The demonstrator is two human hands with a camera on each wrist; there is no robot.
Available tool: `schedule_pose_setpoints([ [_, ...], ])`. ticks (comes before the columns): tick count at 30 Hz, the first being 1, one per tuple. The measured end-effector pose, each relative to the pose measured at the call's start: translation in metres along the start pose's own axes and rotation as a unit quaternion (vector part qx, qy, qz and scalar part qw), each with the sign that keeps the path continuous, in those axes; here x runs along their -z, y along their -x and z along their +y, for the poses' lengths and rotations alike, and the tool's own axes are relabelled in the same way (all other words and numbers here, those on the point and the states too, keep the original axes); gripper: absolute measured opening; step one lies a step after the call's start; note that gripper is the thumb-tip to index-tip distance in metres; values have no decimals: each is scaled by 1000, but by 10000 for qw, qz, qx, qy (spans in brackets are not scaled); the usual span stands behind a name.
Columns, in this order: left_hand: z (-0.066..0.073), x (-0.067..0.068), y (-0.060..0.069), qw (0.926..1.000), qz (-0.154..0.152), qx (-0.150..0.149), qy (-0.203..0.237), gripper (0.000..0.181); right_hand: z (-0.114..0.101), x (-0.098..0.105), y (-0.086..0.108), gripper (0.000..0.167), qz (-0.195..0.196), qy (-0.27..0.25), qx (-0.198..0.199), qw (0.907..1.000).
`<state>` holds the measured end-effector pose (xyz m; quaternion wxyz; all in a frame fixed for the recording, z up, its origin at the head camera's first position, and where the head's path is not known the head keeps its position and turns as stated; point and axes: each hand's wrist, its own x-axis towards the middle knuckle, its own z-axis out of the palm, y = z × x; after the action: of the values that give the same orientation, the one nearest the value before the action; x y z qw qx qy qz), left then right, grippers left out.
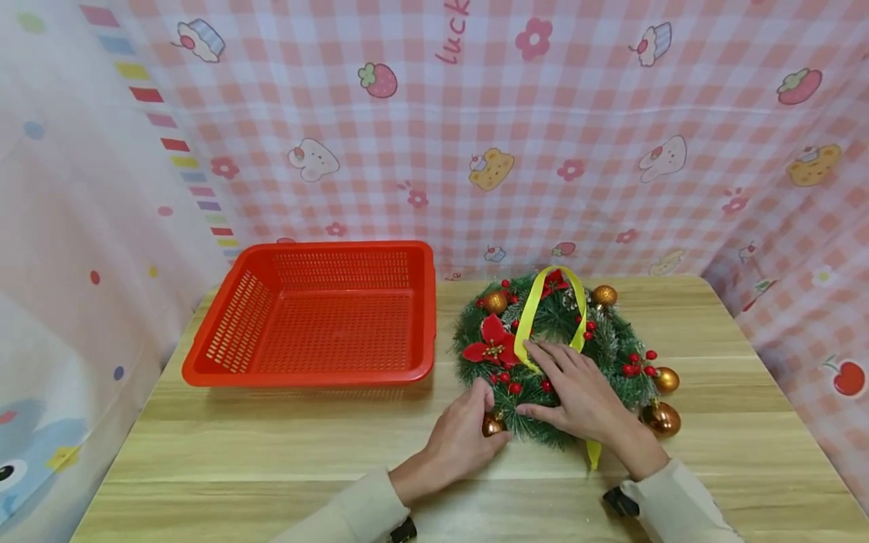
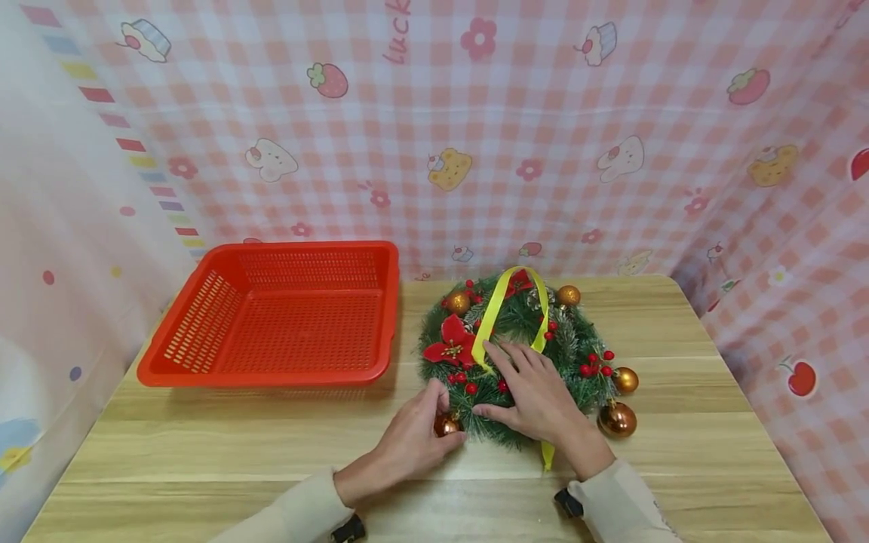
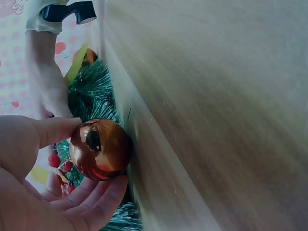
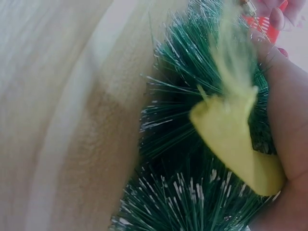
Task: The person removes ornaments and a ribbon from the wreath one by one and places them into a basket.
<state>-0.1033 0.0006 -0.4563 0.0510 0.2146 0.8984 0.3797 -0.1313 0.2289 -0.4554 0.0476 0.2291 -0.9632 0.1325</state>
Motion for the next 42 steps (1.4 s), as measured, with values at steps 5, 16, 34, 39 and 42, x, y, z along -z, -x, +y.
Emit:
schedule_pose_setpoints([
  [5, -1, 2, 0, 9995, 46, 37, 307, 43, -1, 1, 0, 95, -18, 35, -8, 10000],
  [16, 2, 11, 0, 9805, -199, 469, 1896, 31, 1, 1, 1, 97, -29, -18, -10, 10000],
  [34, 13, 16, -4, 9611, -380, 429, 2703, 27, 0, 1, 0, 94, -94, 16, -8, 10000],
  [39, 16, 17, -3, 9584, -459, 463, 2778, 27, 0, 0, 0, 93, -76, 30, 1, 10000],
  [42, 17, 16, -3, 9578, -515, 466, 2789, 28, 1, 0, 1, 93, -45, 33, 30, 10000],
])
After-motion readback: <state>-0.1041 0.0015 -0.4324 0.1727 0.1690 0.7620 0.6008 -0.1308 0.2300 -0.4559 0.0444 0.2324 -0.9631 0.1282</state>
